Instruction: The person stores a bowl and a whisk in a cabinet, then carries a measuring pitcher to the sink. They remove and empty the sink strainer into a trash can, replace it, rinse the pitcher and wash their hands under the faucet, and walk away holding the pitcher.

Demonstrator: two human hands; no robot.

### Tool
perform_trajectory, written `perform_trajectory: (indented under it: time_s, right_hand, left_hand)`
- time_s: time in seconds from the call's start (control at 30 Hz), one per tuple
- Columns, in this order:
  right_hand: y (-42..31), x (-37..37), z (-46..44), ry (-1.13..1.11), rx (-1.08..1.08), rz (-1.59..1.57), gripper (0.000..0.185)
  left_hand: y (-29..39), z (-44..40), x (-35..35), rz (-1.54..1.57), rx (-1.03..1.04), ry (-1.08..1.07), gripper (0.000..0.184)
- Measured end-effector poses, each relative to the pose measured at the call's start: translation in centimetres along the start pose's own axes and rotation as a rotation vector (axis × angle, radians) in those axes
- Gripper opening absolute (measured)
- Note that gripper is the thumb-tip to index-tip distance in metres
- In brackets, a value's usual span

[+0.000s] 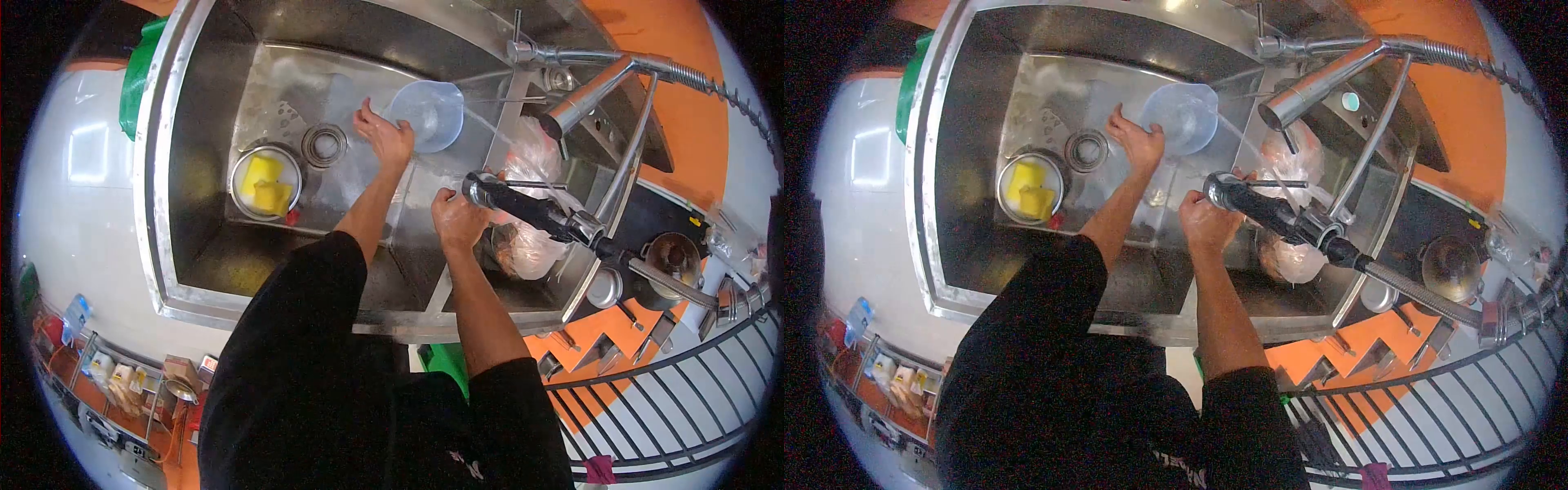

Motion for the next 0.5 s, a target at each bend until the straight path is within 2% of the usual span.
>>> perform_trajectory:
  time_s: [0.1,0.2,0.3,0.33,0.4,0.5]
  right_hand:
    - [-0.1,-0.4,-0.3,-0.028,0.014,-0.03,0.051]
    - [0.0,-0.6,-0.1,-0.049,0.011,-0.032,0.06]
    - [-0.2,-0.6,-0.2,-0.004,-0.028,-0.044,0.054]
    - [-0.2,-0.8,-0.3,0.013,-0.018,-0.057,0.049]
    - [-0.1,-0.9,-0.5,0.027,-0.004,-0.059,0.044]
    - [0.0,-0.9,-0.4,0.028,0.006,-0.042,0.044]
  left_hand:
    - [-8.0,2.9,7.9,-0.02,-0.374,-0.672,0.072]
    - [-10.4,3.8,10.8,0.108,-0.24,-0.772,0.072]
    - [-11.0,3.6,10.9,0.253,-0.402,-0.77,0.059]
    - [-11.2,3.7,10.5,0.287,-0.474,-0.802,0.062]
    - [-7.6,3.9,5.3,0.35,-0.619,-0.881,0.067]
    - [-9.4,4.1,2.9,0.399,-0.628,-0.77,0.062]
Point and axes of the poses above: each hand's wrist, its own z-axis away from the middle knuckle, its own x-axis out of the palm, y = z × x, the point moved 10 cm from there along -z, towards the middle knuckle, and after that the axes turned 12 degrees about y, right-handed, at the moved point
